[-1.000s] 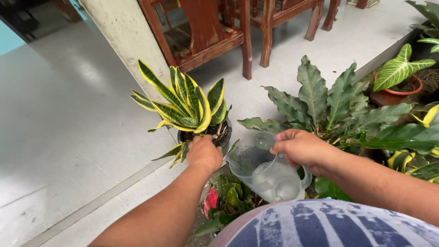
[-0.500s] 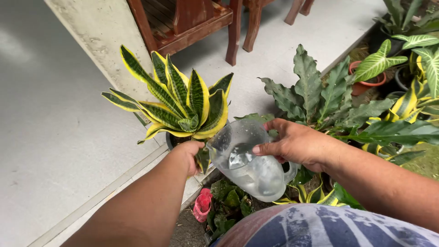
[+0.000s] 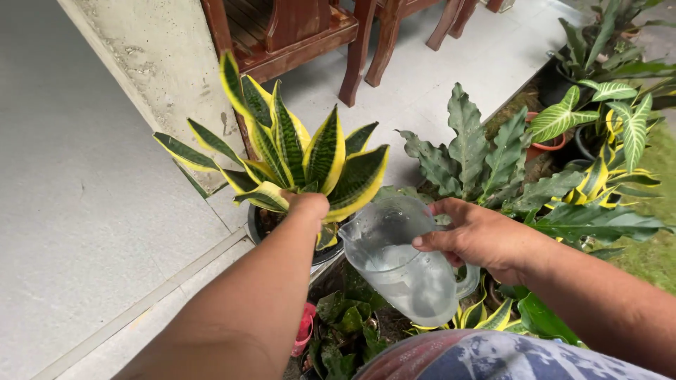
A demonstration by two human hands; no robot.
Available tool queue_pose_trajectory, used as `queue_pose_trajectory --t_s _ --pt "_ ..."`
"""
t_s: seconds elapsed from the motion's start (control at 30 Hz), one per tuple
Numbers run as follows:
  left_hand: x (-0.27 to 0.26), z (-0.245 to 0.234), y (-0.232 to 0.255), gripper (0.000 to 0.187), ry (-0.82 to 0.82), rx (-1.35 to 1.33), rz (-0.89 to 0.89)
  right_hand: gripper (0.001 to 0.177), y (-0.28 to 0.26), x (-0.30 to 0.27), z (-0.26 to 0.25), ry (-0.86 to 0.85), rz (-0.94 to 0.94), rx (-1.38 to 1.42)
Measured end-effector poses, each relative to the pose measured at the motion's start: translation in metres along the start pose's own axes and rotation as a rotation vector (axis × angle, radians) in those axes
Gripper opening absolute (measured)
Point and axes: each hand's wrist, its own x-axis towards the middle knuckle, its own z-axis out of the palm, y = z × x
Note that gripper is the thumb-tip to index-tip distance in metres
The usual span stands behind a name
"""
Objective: Water several potted plants using a plastic pitcher filled with water from a bucket.
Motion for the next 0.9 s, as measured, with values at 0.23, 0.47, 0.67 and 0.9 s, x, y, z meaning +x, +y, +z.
queue_pose_trajectory --t_s 0.23,0.47,0.67,0.9 --pt "-0.007 0.033 -0.024 0.065 -0.029 0.255 0.144 0.078 -0.009 0.001 0.001 -0.010 0.012 -0.024" --pt "-0.124 -0.016 0.017 0.047 -0.109 0.303 0.120 0.091 -0.042 0.001 0.020 -0.014 0.001 -0.301" --pt "-0.051 -0.022 0.014 0.030 -0.173 -0.204 -0.158 0.086 -0.072 0.007 0.042 0.100 -0.171 -0.753" --pt "-0.058 -0.022 0.041 0.029 -0.043 0.137 -0.003 0.081 -0.082 -0.005 0.049 0.183 -0.251 -0.880"
